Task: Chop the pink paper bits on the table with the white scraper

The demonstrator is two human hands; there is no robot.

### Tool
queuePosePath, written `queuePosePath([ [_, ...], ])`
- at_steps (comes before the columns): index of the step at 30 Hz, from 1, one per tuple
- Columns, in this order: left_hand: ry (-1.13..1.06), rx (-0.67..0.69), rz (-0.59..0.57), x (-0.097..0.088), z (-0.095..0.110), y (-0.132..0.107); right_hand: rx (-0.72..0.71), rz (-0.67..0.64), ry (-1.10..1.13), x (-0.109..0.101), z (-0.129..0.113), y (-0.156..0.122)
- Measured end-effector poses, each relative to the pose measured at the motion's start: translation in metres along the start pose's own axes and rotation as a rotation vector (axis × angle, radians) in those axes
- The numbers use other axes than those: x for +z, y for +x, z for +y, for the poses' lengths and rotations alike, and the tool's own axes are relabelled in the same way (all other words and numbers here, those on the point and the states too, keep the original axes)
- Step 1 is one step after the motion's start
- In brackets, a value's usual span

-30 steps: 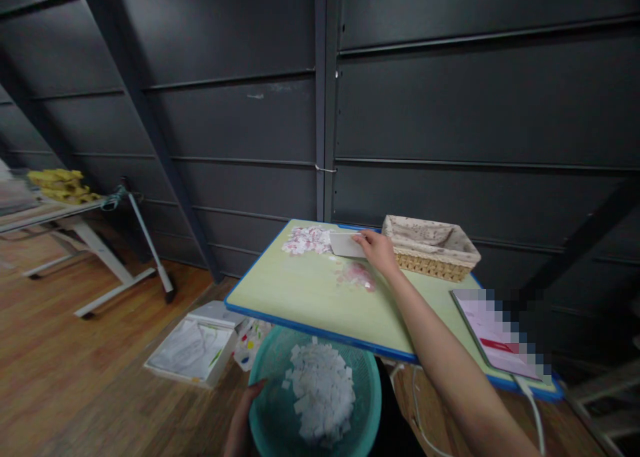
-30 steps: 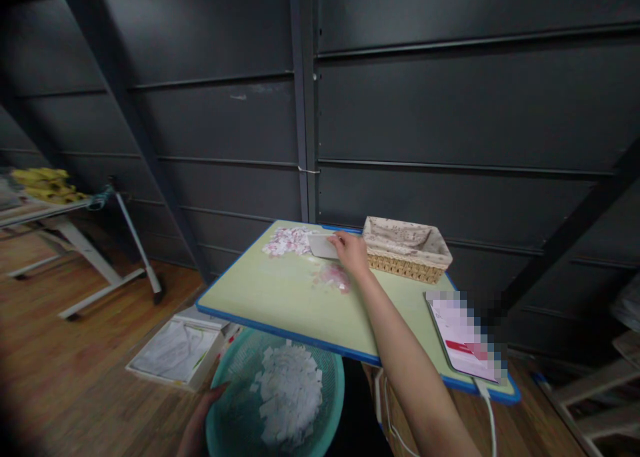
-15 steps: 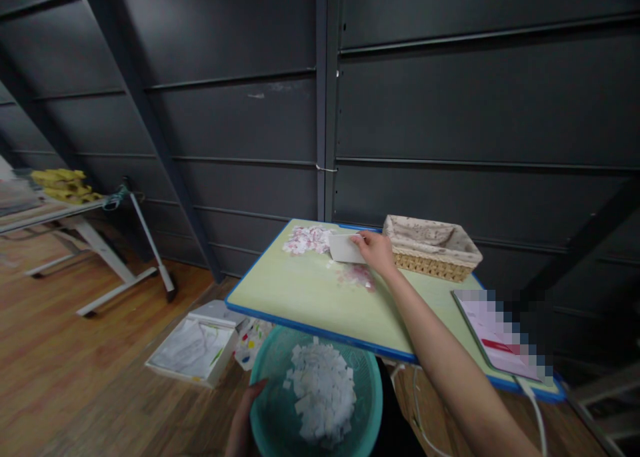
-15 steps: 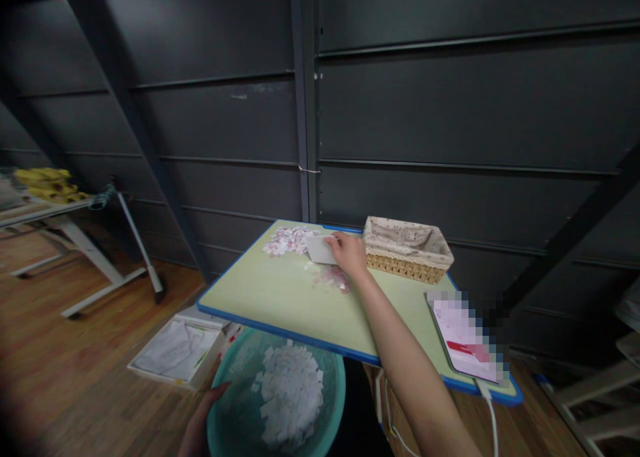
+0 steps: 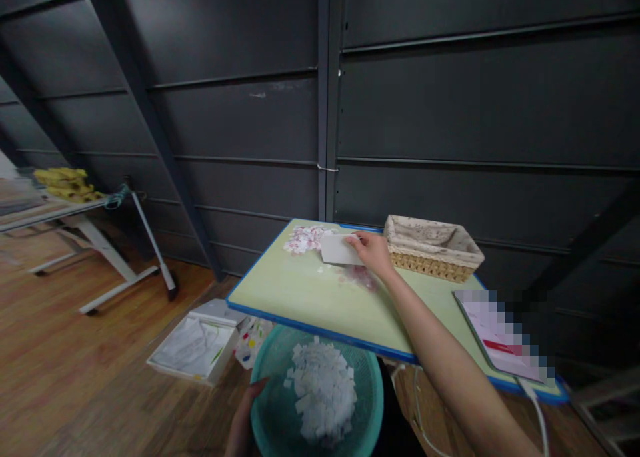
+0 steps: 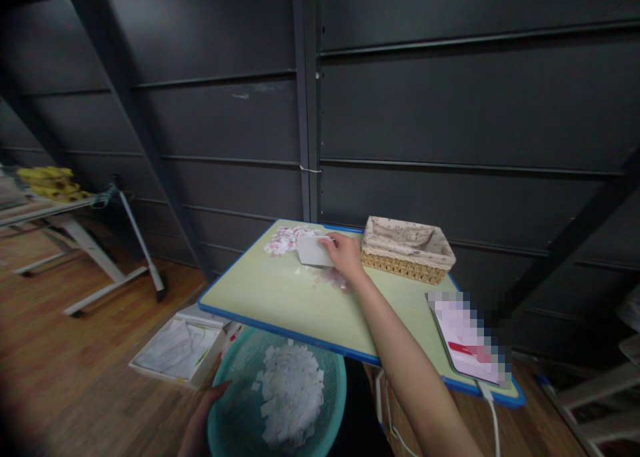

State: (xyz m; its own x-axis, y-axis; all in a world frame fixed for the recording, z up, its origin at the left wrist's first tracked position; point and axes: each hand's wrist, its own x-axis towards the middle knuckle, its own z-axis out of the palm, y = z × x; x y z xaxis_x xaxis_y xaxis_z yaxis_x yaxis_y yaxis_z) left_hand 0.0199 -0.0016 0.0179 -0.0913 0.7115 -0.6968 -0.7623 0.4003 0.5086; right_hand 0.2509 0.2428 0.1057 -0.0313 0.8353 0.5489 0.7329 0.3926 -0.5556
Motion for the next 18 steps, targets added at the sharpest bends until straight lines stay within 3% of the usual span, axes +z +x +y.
queuePosePath([
  [6, 0.047, 0.014, 0.090, -0.0002, 0.0021, 0.0050, 0.016, 0.028, -0.079, -0.0029, 0.0000, 0.0005],
  [10, 0.019, 0.013, 0.031, -0.0020, 0.0013, 0.0058, 0.020, -0.017, -0.024, -0.0032, -0.0010, 0.0003],
  [14, -0.019, -0.032, 0.037, -0.0020, 0.0021, 0.0059, 0.040, 0.054, 0.011, -0.0038, 0.0004, 0.0013],
  [18, 0.047, 0.081, 0.039, 0.0009, 0.0011, 0.0048, 0.045, 0.029, -0.028, -0.0021, 0.0010, 0.0007],
])
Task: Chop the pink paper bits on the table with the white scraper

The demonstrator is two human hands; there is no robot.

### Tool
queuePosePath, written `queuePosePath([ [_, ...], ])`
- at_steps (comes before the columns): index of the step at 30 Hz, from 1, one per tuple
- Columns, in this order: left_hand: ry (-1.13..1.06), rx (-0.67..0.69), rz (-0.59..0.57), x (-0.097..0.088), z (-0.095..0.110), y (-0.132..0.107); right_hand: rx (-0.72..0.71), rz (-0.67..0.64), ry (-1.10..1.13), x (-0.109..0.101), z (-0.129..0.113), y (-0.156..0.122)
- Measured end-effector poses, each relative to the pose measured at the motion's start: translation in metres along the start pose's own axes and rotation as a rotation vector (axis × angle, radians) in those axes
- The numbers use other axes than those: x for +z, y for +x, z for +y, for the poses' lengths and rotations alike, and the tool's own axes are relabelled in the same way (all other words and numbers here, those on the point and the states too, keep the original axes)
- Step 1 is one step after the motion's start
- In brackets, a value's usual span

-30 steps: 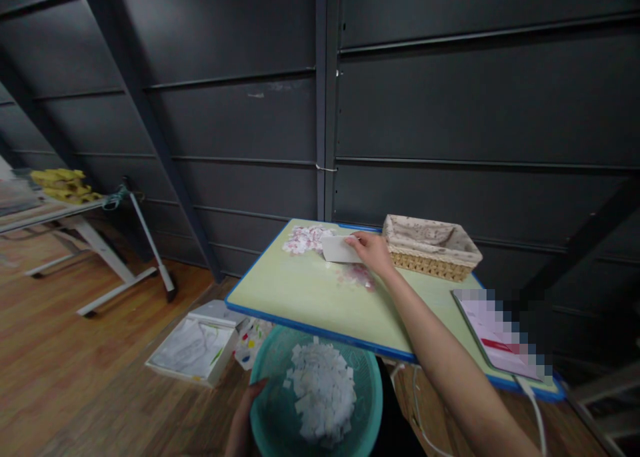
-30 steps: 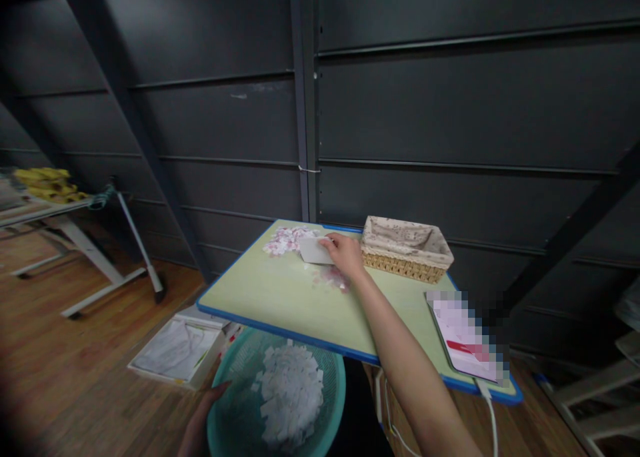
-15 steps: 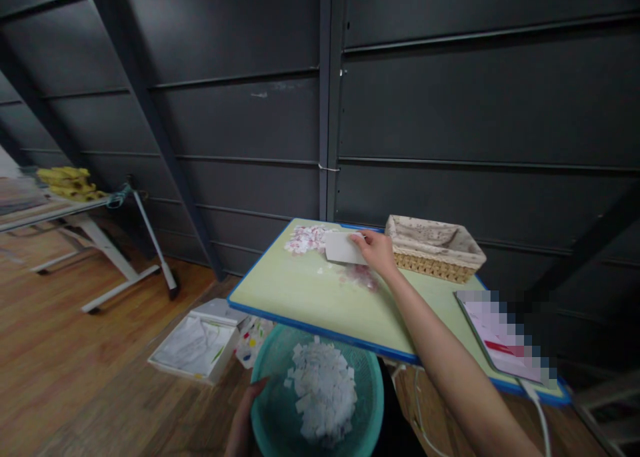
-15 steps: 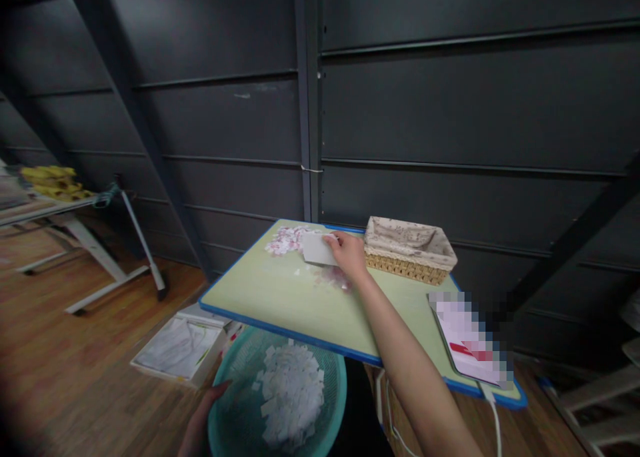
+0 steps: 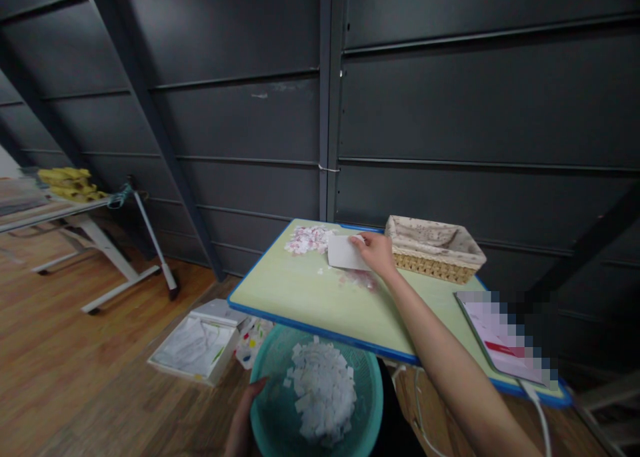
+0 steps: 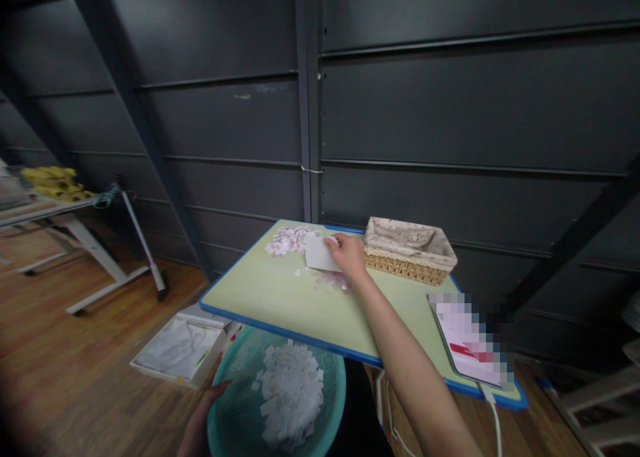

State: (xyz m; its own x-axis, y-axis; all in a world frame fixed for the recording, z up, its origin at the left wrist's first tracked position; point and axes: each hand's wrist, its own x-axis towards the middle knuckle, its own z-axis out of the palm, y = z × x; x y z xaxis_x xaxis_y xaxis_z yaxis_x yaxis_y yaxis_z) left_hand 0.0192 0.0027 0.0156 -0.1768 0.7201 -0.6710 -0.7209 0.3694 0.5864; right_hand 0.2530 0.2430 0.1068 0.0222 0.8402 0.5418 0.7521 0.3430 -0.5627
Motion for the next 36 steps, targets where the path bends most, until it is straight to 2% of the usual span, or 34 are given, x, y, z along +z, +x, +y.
queuePosePath([
  [3, 0.043, 0.070, 0.004, 0.002, -0.001, -0.003, -0.021, -0.038, 0.045, 0.002, 0.000, 0.000],
  [7, 0.010, -0.005, -0.010, 0.003, -0.001, -0.007, 0.002, 0.000, 0.080, 0.002, 0.002, 0.001],
  [9, -0.013, -0.035, -0.039, 0.002, -0.001, -0.007, 0.013, -0.022, 0.079, 0.003, 0.002, 0.001],
  [12, 0.018, 0.006, 0.001, 0.002, -0.001, -0.007, 0.017, -0.099, 0.155, 0.004, -0.003, -0.001],
  [16, 0.015, 0.026, 0.032, 0.003, 0.000, -0.004, 0.033, -0.103, 0.299, 0.004, -0.008, -0.003],
  [20, -0.030, 0.013, 0.001, 0.003, 0.001, -0.004, 0.039, -0.082, 0.231, 0.004, -0.010, -0.005],
  [24, -0.061, -0.007, -0.053, 0.003, 0.001, -0.007, 0.052, -0.114, 0.221, 0.005, -0.011, -0.005],
  [28, -0.085, -0.078, -0.034, -0.002, 0.003, -0.002, 0.050, -0.081, 0.263, 0.006, -0.008, -0.004],
  [31, -0.086, -0.118, -0.019, -0.005, 0.006, 0.002, 0.055, -0.132, 0.239, 0.010, -0.005, -0.005],
  [33, -0.085, -0.104, -0.017, -0.006, 0.006, 0.004, 0.071, -0.166, 0.288, 0.013, -0.005, -0.006],
  [36, -0.065, -0.046, -0.014, -0.007, 0.005, 0.004, 0.115, -0.145, 0.392, 0.018, -0.006, -0.008],
])
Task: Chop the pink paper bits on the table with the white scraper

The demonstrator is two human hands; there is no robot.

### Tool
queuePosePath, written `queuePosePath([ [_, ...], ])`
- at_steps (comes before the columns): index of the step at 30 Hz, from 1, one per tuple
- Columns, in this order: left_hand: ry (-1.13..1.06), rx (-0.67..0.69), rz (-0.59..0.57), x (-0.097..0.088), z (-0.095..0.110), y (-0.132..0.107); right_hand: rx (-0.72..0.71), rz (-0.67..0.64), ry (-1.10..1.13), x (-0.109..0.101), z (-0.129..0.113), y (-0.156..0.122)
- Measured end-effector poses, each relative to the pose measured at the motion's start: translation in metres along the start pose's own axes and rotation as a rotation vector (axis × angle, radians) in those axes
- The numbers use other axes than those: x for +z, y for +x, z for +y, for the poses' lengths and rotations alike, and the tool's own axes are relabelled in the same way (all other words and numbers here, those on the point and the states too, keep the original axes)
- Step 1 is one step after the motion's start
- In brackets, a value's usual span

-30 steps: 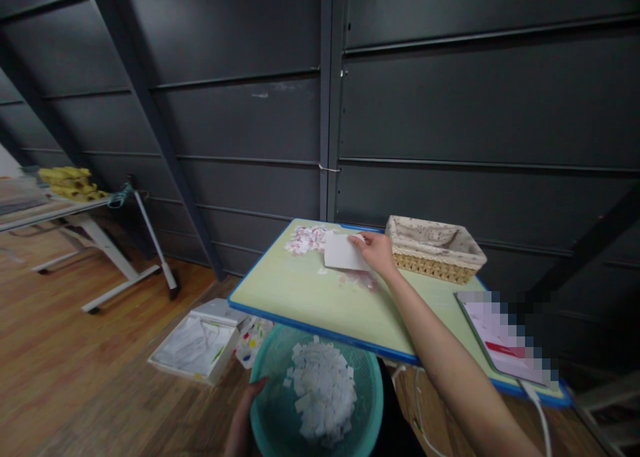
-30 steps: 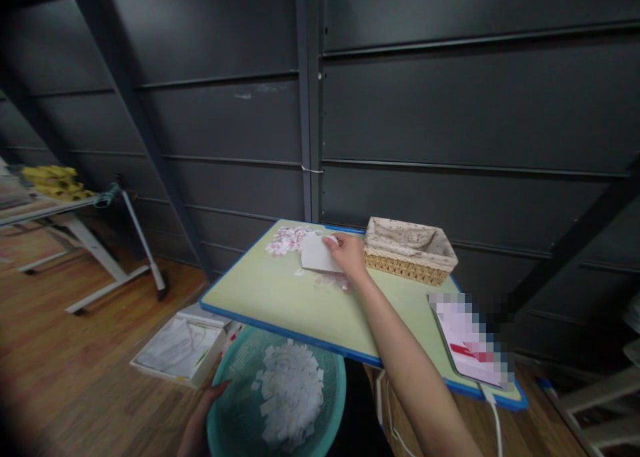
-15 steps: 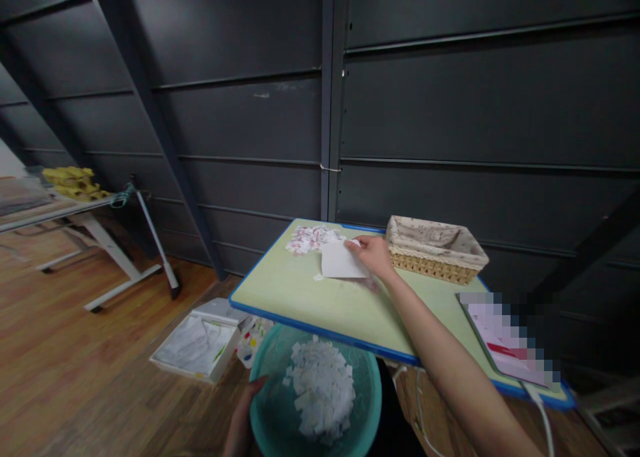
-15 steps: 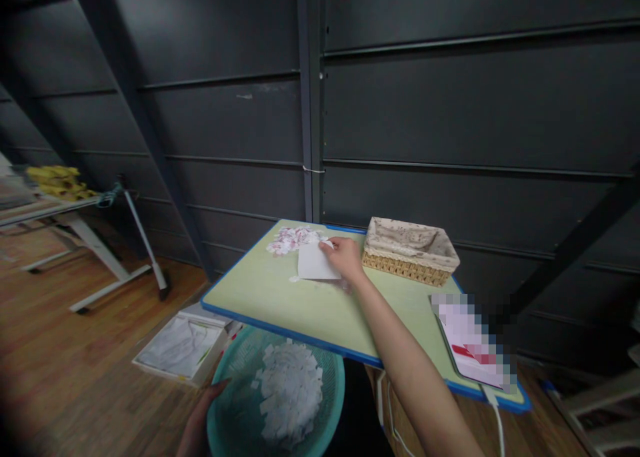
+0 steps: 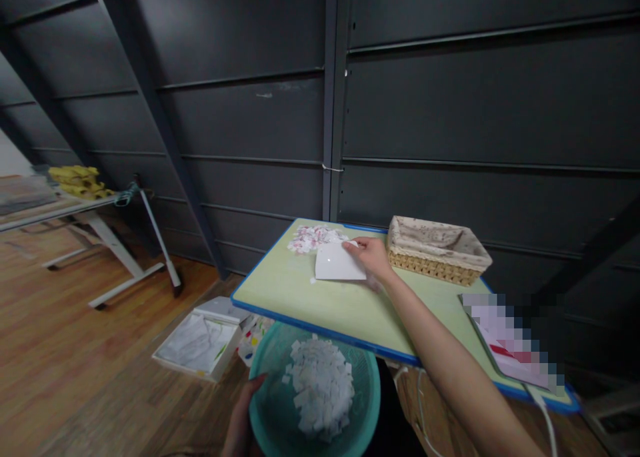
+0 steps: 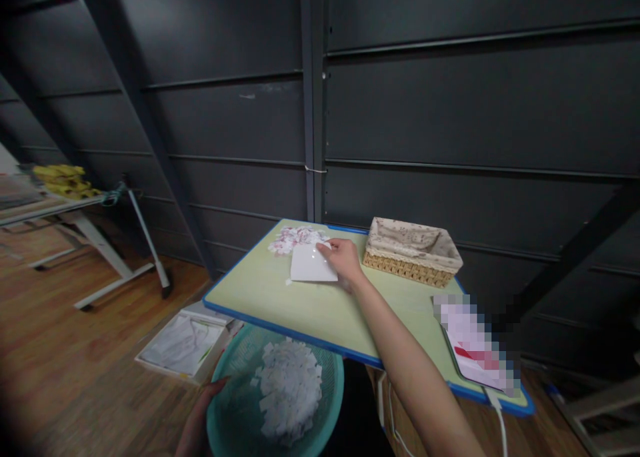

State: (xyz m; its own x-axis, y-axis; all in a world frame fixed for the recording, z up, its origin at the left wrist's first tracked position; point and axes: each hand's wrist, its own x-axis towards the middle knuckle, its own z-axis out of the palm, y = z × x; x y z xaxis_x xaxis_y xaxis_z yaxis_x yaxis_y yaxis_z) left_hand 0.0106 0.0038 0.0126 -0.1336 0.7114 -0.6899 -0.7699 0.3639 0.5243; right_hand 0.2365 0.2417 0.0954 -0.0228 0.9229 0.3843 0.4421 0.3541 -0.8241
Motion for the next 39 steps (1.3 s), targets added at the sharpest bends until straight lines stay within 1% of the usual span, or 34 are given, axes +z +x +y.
queuePosePath([
  [4, 0.043, 0.073, -0.005, -0.004, -0.002, 0.005, 0.003, -0.012, 0.037, 0.005, 0.002, -0.001],
  [8, 0.072, 0.078, -0.025, -0.014, -0.002, 0.015, -0.007, -0.045, 0.012, 0.008, 0.005, -0.001],
  [10, 0.083, 0.096, -0.033, -0.018, -0.002, 0.018, 0.004, -0.079, 0.038, 0.008, 0.005, -0.002],
  [14, 0.081, 0.115, -0.008, -0.016, 0.000, 0.016, 0.061, -0.208, 0.163, 0.006, -0.002, -0.008],
  [18, 0.079, 0.157, 0.016, -0.010, 0.004, 0.009, 0.152, -0.399, 0.291, 0.006, -0.013, -0.018],
  [20, 0.065, 0.160, 0.005, -0.008, 0.004, 0.008, 0.173, -0.496, 0.337, 0.007, -0.019, -0.022],
  [21, 0.055, 0.158, -0.002, -0.008, 0.005, 0.007, 0.177, -0.527, 0.356, 0.008, -0.022, -0.024],
  [23, 0.043, 0.161, -0.016, -0.008, 0.005, 0.006, 0.193, -0.532, 0.406, 0.010, -0.025, -0.026],
  [26, 0.044, 0.167, -0.010, -0.006, 0.005, 0.002, 0.249, -0.424, 0.505, 0.012, -0.024, -0.024],
  [28, 0.049, 0.154, -0.008, -0.003, 0.006, -0.002, 0.250, -0.289, 0.550, 0.010, -0.020, -0.019],
  [29, 0.050, 0.148, -0.004, -0.002, 0.006, -0.005, 0.227, -0.194, 0.545, 0.009, -0.017, -0.015],
  [31, 0.050, 0.141, 0.006, 0.000, 0.007, -0.008, 0.144, 0.041, 0.442, 0.002, -0.010, -0.006],
  [33, 0.044, 0.133, 0.018, 0.000, 0.007, -0.008, 0.054, 0.276, 0.214, -0.007, -0.002, 0.004],
  [34, 0.039, 0.125, 0.018, 0.000, 0.006, -0.007, 0.025, 0.366, 0.104, -0.012, 0.002, 0.008],
  [36, 0.032, 0.115, -0.004, -0.003, 0.004, -0.005, 0.020, 0.479, -0.029, -0.020, 0.011, 0.016],
  [39, 0.051, 0.107, -0.028, -0.008, 0.000, 0.001, 0.081, 0.534, -0.053, -0.025, 0.023, 0.023],
])
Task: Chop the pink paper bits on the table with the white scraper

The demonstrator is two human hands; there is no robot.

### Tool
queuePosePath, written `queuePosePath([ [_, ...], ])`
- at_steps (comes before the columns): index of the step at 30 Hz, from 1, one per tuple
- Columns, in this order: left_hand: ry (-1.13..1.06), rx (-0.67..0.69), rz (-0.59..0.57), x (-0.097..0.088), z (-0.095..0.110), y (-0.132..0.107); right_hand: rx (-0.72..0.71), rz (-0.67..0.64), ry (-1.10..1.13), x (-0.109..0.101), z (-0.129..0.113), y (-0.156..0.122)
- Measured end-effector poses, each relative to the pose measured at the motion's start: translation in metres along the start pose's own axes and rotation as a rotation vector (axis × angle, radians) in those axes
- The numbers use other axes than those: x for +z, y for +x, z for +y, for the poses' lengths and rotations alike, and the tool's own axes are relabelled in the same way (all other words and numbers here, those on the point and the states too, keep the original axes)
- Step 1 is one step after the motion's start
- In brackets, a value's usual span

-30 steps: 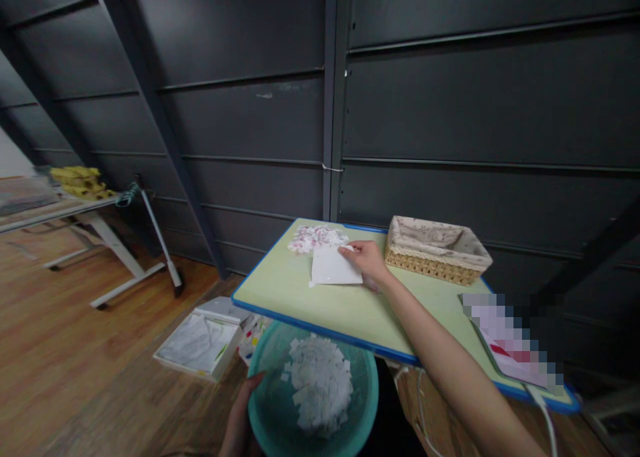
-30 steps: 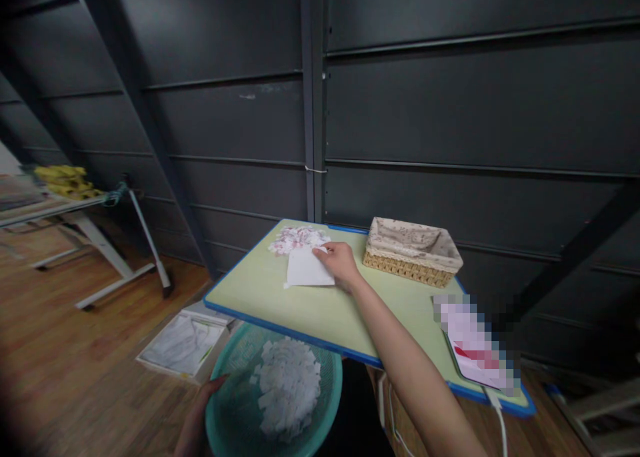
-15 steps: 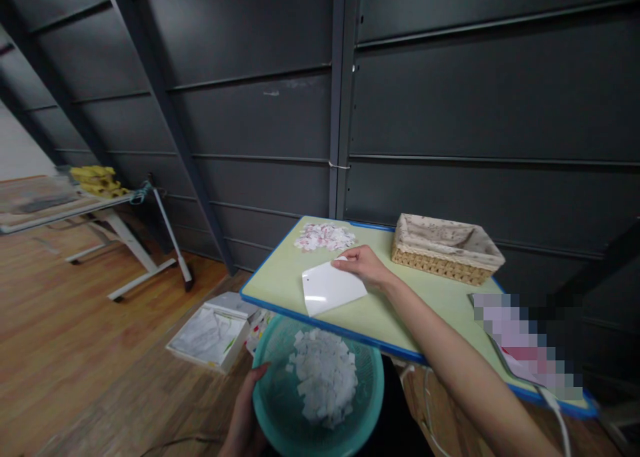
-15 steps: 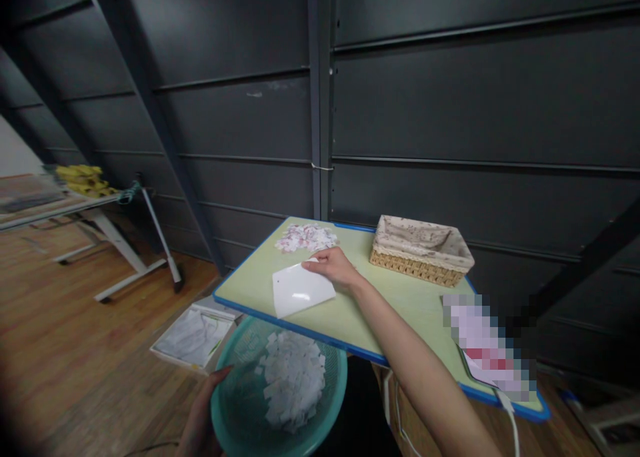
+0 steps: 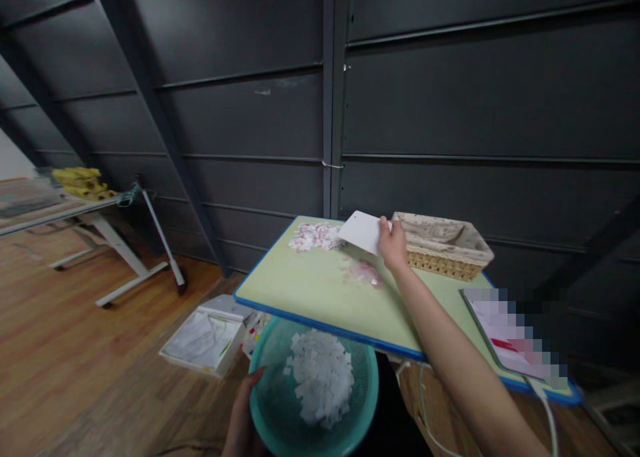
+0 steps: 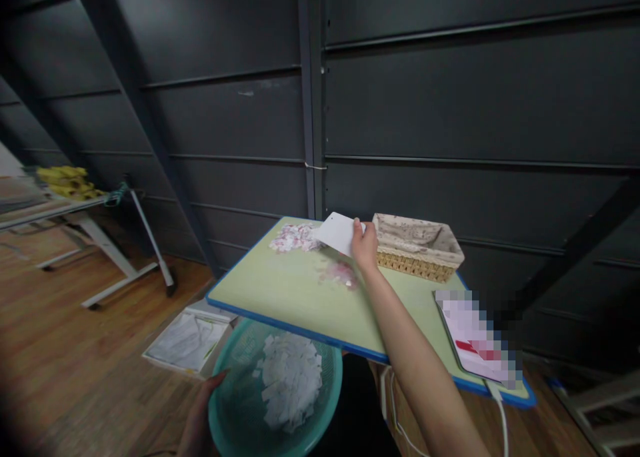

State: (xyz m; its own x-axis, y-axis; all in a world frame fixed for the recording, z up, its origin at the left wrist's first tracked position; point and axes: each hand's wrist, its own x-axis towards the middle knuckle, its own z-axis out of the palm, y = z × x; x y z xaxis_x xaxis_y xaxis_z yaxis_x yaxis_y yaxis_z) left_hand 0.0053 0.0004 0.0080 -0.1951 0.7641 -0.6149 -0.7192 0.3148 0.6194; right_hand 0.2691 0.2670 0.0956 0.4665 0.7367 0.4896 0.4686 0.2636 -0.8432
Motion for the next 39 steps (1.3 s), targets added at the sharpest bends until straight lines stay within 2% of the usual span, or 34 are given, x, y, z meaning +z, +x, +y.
queuePosePath([
  [4, 0.022, -0.027, 0.003, -0.004, -0.004, 0.006, 0.028, -0.088, 0.022, -0.001, 0.008, 0.005],
  [10, 0.015, -0.032, 0.056, 0.004, -0.001, -0.004, -0.116, -0.147, -0.071, -0.009, 0.004, 0.010],
  [17, -0.002, -0.016, 0.063, 0.012, 0.002, -0.013, -0.159, -0.271, -0.262, -0.011, 0.009, 0.008],
  [24, 0.026, -0.006, 0.071, 0.008, 0.002, -0.008, -0.201, -0.301, -0.306, -0.006, 0.012, 0.001],
  [30, 0.007, 0.002, 0.039, 0.006, 0.001, -0.008, -0.268, -0.267, -0.306, -0.002, 0.009, -0.008],
  [34, 0.018, -0.003, 0.031, 0.008, 0.000, -0.010, -0.304, -0.353, -0.298, 0.002, 0.011, -0.011],
  [37, -0.002, -0.021, 0.033, 0.011, 0.001, -0.012, -0.314, -0.412, -0.390, 0.003, 0.011, -0.011],
  [39, -0.001, -0.007, 0.041, 0.013, 0.002, -0.012, -0.302, -0.397, -0.476, 0.002, 0.010, -0.011],
])
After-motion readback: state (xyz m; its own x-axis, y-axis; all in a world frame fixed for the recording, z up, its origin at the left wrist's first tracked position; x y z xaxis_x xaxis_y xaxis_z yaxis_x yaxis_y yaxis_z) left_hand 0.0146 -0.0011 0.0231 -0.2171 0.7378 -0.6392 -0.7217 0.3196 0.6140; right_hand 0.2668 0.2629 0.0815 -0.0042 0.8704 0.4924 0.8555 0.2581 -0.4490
